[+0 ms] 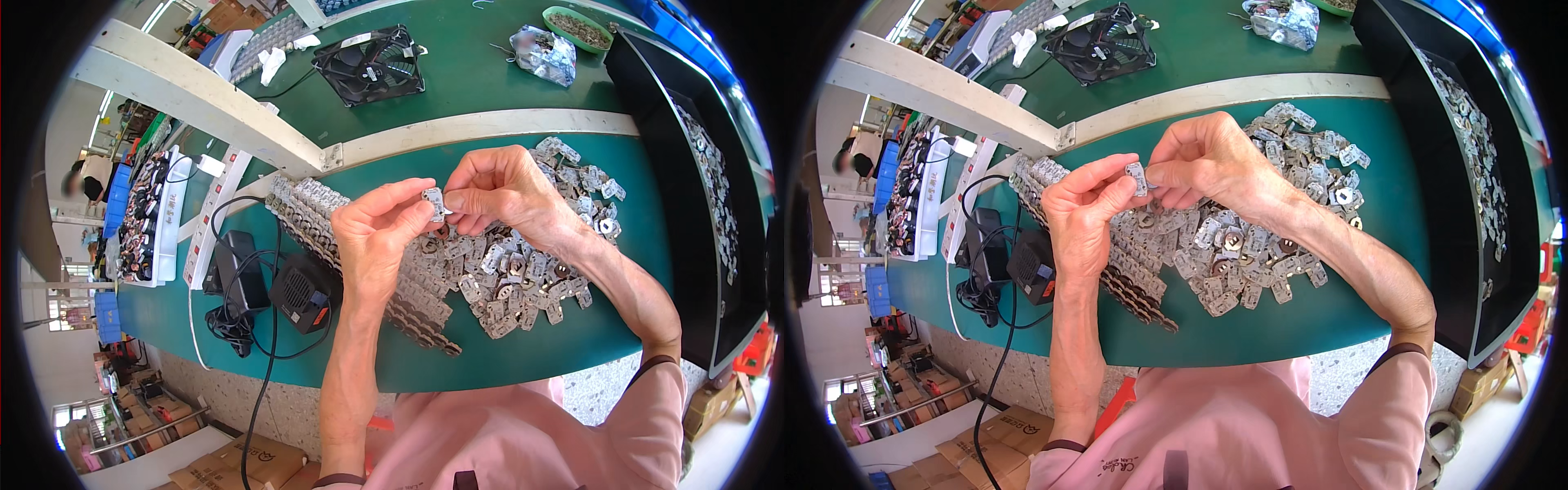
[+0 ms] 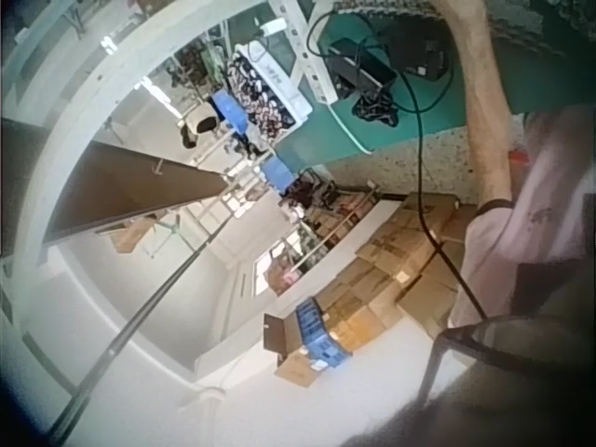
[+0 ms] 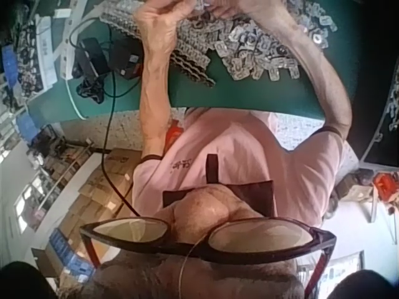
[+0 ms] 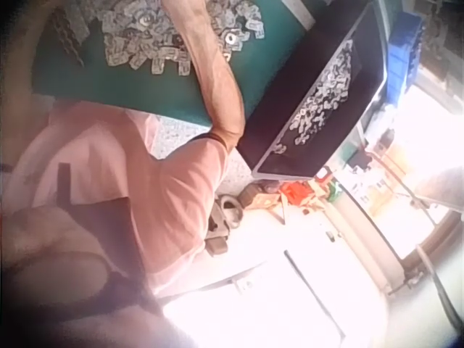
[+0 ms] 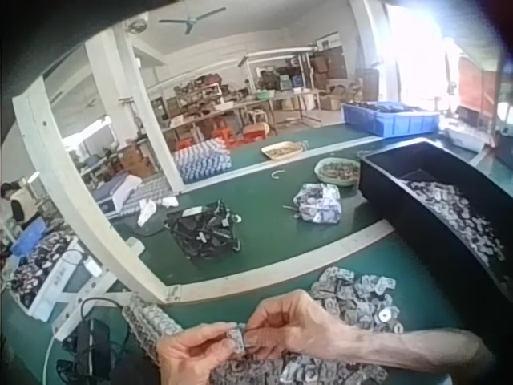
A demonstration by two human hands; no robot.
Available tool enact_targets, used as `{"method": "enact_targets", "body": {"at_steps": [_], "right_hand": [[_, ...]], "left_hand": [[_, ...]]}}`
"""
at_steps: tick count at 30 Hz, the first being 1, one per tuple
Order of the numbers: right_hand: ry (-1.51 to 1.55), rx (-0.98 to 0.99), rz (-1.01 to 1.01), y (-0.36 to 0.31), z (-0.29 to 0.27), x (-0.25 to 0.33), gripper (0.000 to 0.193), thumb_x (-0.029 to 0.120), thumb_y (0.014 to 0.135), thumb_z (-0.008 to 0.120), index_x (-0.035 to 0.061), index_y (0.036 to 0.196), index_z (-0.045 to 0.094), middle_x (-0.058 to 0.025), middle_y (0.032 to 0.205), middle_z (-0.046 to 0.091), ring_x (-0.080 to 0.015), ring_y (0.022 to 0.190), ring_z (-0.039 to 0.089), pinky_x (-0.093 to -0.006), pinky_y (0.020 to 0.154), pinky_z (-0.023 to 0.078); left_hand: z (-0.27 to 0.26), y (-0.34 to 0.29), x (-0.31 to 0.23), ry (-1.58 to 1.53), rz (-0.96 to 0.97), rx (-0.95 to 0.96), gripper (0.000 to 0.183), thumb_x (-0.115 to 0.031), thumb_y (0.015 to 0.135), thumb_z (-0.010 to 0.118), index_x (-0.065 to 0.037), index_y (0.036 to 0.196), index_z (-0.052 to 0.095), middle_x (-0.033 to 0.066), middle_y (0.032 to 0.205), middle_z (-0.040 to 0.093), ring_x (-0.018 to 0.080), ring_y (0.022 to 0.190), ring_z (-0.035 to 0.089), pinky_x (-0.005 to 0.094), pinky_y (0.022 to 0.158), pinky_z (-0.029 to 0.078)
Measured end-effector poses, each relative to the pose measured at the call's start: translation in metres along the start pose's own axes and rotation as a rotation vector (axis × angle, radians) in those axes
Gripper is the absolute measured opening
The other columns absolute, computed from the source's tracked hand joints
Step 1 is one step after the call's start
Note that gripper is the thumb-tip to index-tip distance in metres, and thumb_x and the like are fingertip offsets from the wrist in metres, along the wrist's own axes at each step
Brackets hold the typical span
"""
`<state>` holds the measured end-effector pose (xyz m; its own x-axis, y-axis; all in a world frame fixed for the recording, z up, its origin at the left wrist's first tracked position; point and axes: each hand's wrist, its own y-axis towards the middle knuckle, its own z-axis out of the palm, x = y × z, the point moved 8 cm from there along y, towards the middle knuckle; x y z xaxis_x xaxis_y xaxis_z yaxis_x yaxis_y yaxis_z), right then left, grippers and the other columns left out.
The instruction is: The person assembles small metal parts into a strip or chain by hand.
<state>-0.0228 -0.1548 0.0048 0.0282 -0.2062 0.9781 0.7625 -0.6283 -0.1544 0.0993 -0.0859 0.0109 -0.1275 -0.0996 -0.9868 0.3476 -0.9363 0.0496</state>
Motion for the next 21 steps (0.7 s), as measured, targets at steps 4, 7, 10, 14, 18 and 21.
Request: {"method": "enact_targets", "body": {"at_steps": [4, 7, 10, 14, 18, 21], "right_hand": [[0.031, 0.015, -0.008, 0.0012, -0.0003, -0.0006, 0.015, 0.014, 0.083, 0.066, -0.0004, 0.084, 0.063, -0.0068, 0.075, 0.065, -0.0106, 0.064, 0.062, -0.0221, 0.060, 0.052], [0.001, -0.029, -0.002, 0.0007, -0.0061, 0.0027, 0.014, 0.013, 0.082, 0.067, -0.0006, 0.084, 0.063, -0.0070, 0.074, 0.065, -0.0109, 0.064, 0.063, -0.0218, 0.060, 0.052], [0.024, -0.003, 0.007, 0.0013, -0.0024, -0.0013, 0.013, 0.012, 0.082, 0.067, -0.0008, 0.084, 0.063, -0.0072, 0.074, 0.065, -0.0109, 0.063, 0.063, -0.0215, 0.059, 0.052], [0.009, -0.005, 0.001, 0.0013, -0.0011, -0.0015, 0.013, 0.011, 0.081, 0.068, -0.0009, 0.083, 0.063, -0.0073, 0.074, 0.065, -0.0109, 0.062, 0.063, -0.0211, 0.058, 0.052], [-0.011, 0.006, 0.007, 0.0007, 0.0020, -0.0017, 0.009, 0.006, 0.081, 0.067, -0.0017, 0.083, 0.063, -0.0081, 0.074, 0.066, -0.0108, 0.060, 0.062, -0.0212, 0.057, 0.052], [-0.013, -0.015, 0.004, -0.0001, 0.0003, -0.0014, 0.007, 0.004, 0.080, 0.066, -0.0026, 0.082, 0.063, -0.0086, 0.073, 0.066, -0.0107, 0.059, 0.062, -0.0212, 0.056, 0.052]], "left_hand": [[-0.0027, -0.0001, -0.0002, -0.020, 0.009, -0.031, 0.019, 0.003, 0.078, 0.065, 0.002, 0.096, 0.067, 0.0093, 0.083, 0.066, 0.0140, 0.073, 0.063, 0.0269, 0.064, 0.057], [-0.0065, 0.0002, -0.0008, -0.016, 0.019, -0.058, 0.019, 0.003, 0.077, 0.065, 0.002, 0.096, 0.067, 0.0093, 0.082, 0.066, 0.0139, 0.072, 0.063, 0.0270, 0.064, 0.056], [-0.0053, -0.0010, -0.0012, 0.004, 0.022, -0.053, 0.018, 0.004, 0.077, 0.065, 0.002, 0.095, 0.067, 0.0092, 0.082, 0.066, 0.0137, 0.070, 0.063, 0.0267, 0.063, 0.056], [-0.0046, -0.0021, -0.0020, 0.043, 0.034, -0.049, 0.018, 0.004, 0.076, 0.065, 0.003, 0.094, 0.067, 0.0088, 0.081, 0.066, 0.0136, 0.067, 0.063, 0.0258, 0.062, 0.055], [-0.0022, -0.0033, -0.0032, 0.057, 0.057, -0.031, 0.018, 0.006, 0.076, 0.064, 0.003, 0.093, 0.067, 0.0084, 0.080, 0.066, 0.0137, 0.067, 0.063, 0.0254, 0.061, 0.055], [-0.0021, -0.0048, -0.0062, 0.115, 0.052, -0.075, 0.017, 0.009, 0.076, 0.061, 0.005, 0.091, 0.067, 0.0071, 0.078, 0.065, 0.0130, 0.068, 0.062, 0.0254, 0.062, 0.055]]}}
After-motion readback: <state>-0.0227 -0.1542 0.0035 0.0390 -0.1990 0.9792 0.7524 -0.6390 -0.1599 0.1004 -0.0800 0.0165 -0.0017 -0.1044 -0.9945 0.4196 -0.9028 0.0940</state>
